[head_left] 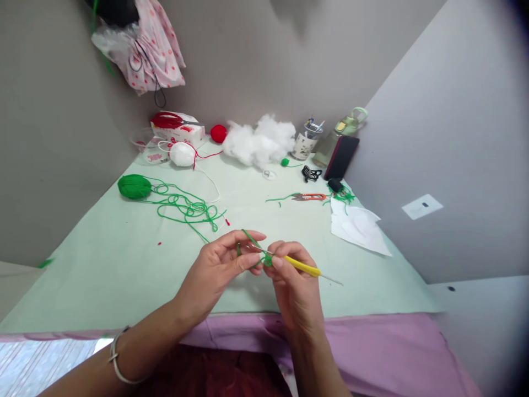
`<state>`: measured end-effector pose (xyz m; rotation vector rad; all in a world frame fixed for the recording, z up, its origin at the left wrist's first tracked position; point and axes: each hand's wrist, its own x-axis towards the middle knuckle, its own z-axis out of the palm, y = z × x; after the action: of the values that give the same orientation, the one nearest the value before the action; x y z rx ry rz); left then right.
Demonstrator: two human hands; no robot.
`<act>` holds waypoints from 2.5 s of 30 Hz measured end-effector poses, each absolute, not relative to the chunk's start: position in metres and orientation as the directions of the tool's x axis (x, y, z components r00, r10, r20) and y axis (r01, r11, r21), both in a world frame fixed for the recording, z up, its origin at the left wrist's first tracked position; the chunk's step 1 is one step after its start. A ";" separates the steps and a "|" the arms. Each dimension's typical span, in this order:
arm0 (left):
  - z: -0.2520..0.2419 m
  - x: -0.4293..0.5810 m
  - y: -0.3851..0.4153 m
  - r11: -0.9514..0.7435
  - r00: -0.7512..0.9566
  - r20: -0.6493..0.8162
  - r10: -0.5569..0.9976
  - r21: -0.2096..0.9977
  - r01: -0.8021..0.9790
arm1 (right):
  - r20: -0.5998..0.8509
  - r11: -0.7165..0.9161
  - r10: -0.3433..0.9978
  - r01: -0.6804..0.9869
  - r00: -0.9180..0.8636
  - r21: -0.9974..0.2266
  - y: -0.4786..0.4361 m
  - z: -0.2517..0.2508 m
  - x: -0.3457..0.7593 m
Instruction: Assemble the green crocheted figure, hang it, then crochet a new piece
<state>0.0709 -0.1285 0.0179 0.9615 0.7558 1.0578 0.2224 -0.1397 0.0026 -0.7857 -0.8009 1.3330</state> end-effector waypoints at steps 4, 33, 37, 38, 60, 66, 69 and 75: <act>0.017 0.072 -0.129 0.166 0.310 -0.039 0.950 0.903 -0.396 | 0.083 0.116 0.993 -0.515 0.086 -0.849 -0.139 0.003 0.220; 0.023 0.080 -0.132 0.207 0.214 -0.117 0.970 0.862 -0.463 | 0.181 0.199 0.979 -0.267 0.090 -0.943 -0.142 -0.004 0.227; 0.026 0.078 -0.131 0.230 0.244 -0.133 0.961 0.873 -0.429 | 0.218 0.245 0.967 -0.233 0.133 -0.941 -0.141 -0.003 0.229; 0.026 0.077 -0.131 0.240 0.260 -0.136 0.956 0.872 -0.426 | 0.220 0.245 0.967 -0.240 0.129 -0.939 -0.141 -0.003 0.229; 0.025 0.072 -0.131 0.263 0.358 -0.123 0.925 0.889 -0.374 | 0.365 0.356 0.931 -0.265 0.019 -0.896 -0.143 0.004 0.234; 0.025 0.071 -0.130 0.235 0.352 -0.106 0.930 0.908 -0.347 | 0.366 0.362 0.930 -0.166 0.006 -0.917 -0.145 0.008 0.240; 0.024 0.071 -0.130 0.232 0.343 -0.110 0.933 0.912 -0.339 | 0.372 0.367 0.928 -0.122 -0.019 -0.922 -0.146 0.010 0.242; 0.026 0.071 -0.130 0.261 0.350 -0.139 0.926 0.907 -0.331 | 0.347 0.338 0.937 -0.148 -0.045 -0.930 -0.147 0.008 0.240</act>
<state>0.0713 -0.1303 0.0263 0.9227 0.7947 0.9844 0.2402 -0.1466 0.0084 -0.8161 -1.3028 1.0589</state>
